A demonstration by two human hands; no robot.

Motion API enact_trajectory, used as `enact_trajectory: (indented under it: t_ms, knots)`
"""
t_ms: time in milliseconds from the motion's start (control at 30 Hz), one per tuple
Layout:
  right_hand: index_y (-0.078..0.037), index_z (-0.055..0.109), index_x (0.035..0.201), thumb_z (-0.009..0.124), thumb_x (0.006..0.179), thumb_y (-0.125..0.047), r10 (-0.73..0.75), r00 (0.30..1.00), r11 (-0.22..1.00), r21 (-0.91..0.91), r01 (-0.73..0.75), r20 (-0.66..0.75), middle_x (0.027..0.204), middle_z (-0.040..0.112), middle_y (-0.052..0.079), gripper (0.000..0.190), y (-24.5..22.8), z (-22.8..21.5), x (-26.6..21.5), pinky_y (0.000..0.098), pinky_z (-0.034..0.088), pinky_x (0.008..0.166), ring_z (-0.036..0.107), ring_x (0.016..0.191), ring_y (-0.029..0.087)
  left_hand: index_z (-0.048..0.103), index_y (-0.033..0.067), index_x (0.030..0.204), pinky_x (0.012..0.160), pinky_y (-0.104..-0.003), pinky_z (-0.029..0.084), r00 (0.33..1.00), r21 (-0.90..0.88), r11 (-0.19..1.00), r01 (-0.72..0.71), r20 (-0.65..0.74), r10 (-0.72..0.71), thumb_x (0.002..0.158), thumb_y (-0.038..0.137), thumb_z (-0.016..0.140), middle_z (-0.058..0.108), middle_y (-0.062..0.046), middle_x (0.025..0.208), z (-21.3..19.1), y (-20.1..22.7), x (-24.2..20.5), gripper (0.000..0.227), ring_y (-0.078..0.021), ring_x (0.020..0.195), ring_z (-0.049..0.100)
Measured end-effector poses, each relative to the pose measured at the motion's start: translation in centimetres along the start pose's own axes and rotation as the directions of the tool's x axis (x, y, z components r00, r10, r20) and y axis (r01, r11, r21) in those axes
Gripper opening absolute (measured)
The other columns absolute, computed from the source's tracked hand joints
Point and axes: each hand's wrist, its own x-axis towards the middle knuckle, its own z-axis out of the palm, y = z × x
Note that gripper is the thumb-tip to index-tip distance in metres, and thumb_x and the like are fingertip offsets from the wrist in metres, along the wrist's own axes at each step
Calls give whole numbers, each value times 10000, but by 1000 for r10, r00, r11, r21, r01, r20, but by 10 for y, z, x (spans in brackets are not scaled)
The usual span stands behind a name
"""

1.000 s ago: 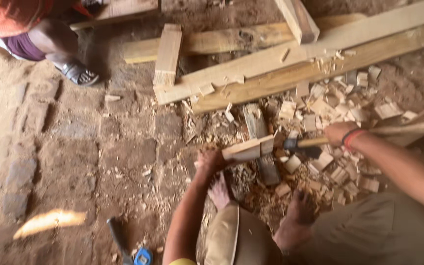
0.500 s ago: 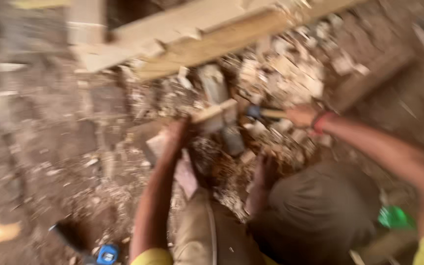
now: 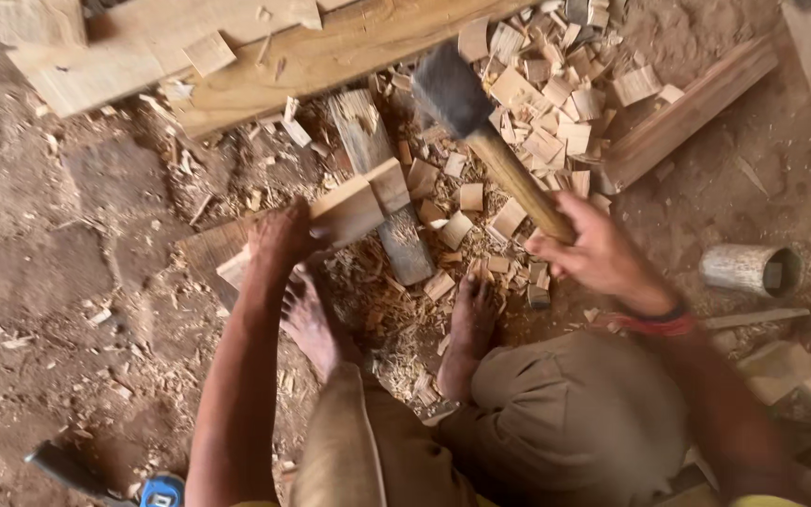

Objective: The person sits on the floor and repeatedly chops a small wooden block using a hand axe and a wooden mallet. The person holds the wood with one hand and strikes the axe with the mallet to split the wood into smaller pieces.

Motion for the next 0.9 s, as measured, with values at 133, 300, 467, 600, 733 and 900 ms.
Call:
enact_trajectory:
  t_ms: [133,300,467,600,733,900]
  knots:
    - [28,606,1154,640,1008,-122,184,983,973,146,-180,-12,795,634,67,212,24,51,4,219,422,327,484,457,94,465,83,1321,906,-437,524,997,110,992,64,-43,-60,645,358,1003,690,-135,1101,1,16,7,907,-277,989,654]
    - [15,603,1114,676,1019,-223,351,936,925,-143,-351,-23,745,606,51,266,39,107,31,239,485,341,544,449,93,461,131,1361,969,-561,470,985,73,983,169,-58,-165,672,381,982,636,-152,1189,5,22,-5,899,-330,1069,601]
    - [-42,591,1117,486,1074,-262,271,962,961,59,-269,-35,704,582,33,247,4,89,43,247,482,322,516,449,89,499,129,1372,929,-492,530,980,26,982,184,-85,-182,730,371,946,587,-189,1307,3,21,-11,819,-344,1118,600]
    - [-42,554,1083,405,1168,-302,-226,962,967,-156,202,-156,701,526,5,311,-19,57,44,235,414,316,475,466,68,518,110,1359,958,-548,501,975,-10,995,99,-198,-99,685,339,972,569,-227,1363,11,20,-14,844,-401,1213,551]
    - [-37,567,1061,388,1126,-350,-147,976,947,-308,93,-159,591,484,-17,366,-13,65,43,263,349,260,408,375,71,498,102,1387,1075,-552,447,982,24,989,143,-128,-139,695,364,956,575,-229,1387,3,24,-13,871,-419,1289,515]
    - [-74,632,979,550,1058,-445,135,979,975,-156,-159,-154,567,442,-30,388,41,128,36,278,310,361,391,442,62,455,122,1405,1153,-617,294,982,84,986,142,-138,-129,695,453,938,530,-194,1442,-8,32,-24,920,-433,1350,445]
